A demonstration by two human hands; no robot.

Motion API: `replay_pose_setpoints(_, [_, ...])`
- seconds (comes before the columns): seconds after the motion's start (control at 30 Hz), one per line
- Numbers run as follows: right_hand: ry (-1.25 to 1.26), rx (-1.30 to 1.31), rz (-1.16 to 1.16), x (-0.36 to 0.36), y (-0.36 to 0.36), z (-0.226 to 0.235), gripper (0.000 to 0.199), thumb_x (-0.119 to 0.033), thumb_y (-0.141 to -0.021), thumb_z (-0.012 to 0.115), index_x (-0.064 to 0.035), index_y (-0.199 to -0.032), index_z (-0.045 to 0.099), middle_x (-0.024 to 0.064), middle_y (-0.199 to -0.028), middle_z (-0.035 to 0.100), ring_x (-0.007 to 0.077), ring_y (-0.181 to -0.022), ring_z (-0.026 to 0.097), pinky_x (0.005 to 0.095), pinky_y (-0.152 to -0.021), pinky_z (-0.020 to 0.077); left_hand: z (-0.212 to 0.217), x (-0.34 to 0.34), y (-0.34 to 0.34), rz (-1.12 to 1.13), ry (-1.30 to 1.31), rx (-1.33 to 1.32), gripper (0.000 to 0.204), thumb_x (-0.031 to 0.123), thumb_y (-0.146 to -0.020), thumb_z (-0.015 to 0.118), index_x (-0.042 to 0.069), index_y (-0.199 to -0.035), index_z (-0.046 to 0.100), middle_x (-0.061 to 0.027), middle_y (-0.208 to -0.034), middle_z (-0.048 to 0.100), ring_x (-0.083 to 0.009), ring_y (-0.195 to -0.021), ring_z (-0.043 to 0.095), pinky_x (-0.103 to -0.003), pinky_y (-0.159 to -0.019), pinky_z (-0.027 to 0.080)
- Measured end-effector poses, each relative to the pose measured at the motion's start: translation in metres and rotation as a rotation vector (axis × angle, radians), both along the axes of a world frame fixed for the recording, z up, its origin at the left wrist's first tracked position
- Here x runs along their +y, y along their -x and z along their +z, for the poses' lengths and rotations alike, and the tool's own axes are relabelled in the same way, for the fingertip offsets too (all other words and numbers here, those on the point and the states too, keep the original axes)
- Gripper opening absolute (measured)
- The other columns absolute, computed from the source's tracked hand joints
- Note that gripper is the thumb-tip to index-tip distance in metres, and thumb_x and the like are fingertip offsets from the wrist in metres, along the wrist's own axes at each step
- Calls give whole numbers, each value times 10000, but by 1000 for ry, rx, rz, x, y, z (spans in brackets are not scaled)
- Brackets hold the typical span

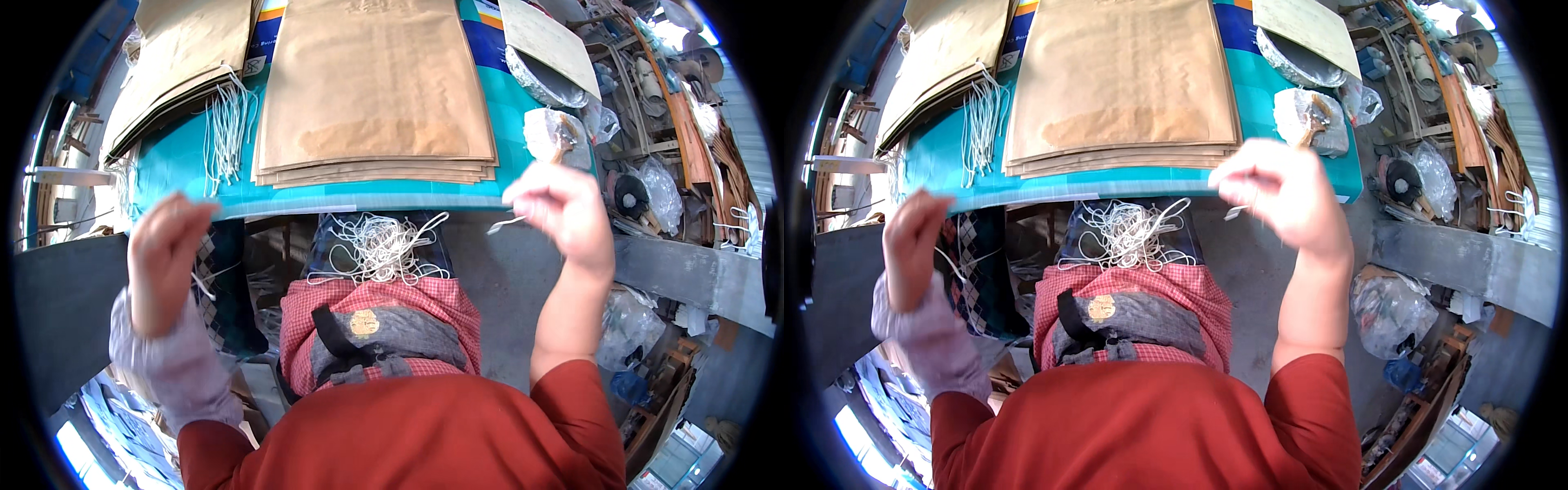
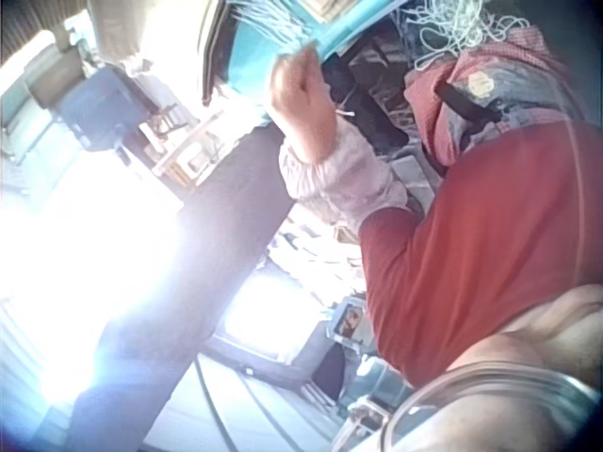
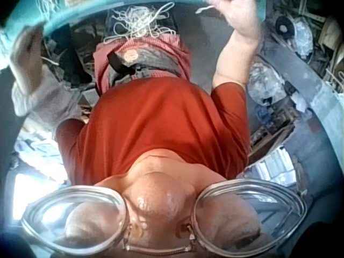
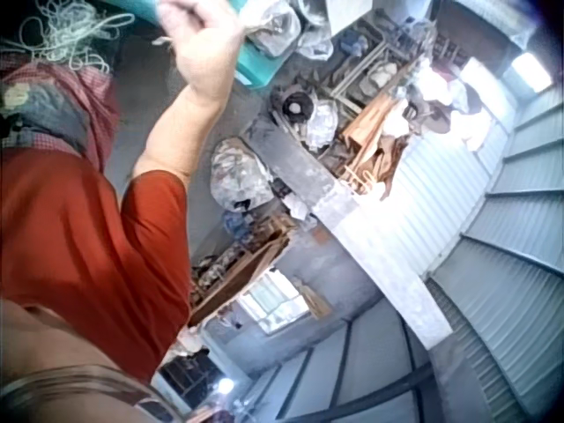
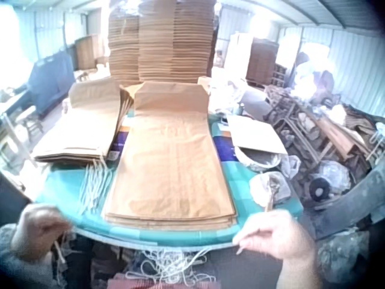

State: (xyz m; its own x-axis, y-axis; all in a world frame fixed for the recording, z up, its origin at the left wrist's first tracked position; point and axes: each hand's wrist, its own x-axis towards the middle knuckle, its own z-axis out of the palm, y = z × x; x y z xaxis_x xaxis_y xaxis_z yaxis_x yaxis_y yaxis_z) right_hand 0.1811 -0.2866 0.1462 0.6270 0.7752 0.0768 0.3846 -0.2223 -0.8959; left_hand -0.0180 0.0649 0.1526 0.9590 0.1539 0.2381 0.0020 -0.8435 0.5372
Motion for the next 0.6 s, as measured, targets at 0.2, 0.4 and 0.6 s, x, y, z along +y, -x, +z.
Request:
replay_pose_setpoints(0.2, [175, 100, -295, 17, -89, -97, 96, -69, -833, 661, 20, -868, 671, -2, -762, 638, 58, -718, 554, 229, -661, 456, -122, 49, -84, 156, 353, 150, 125, 35, -817, 667, -30, -922, 683, -83, -770, 639, -127, -682, 578, -229, -631, 450])
replay_pose_setpoints(0.4, [316, -142, -421, 6, -102, -174, 121, -117, -781, 693, -13, -789, 630, 62, -714, 597, 105, -671, 544, 251, -641, 454, -173, 37, -100, 225, 275, 60, 106, 79, -795, 680, -9, -851, 701, -126, -786, 668, -219, -700, 651, -295, -657, 501])
replay_pose_setpoints(0.6, [189, 265, -414, -1, -106, -166, 129, -24, -761, 689, -48, -760, 563, -14, -712, 482, 81, -692, 465, 244, -645, 425, -164, 23, -96, 179, -285, -151, 180, 82, -682, 725, 60, -852, 672, -63, -897, 604, -264, -906, 574, -369, -801, 444])
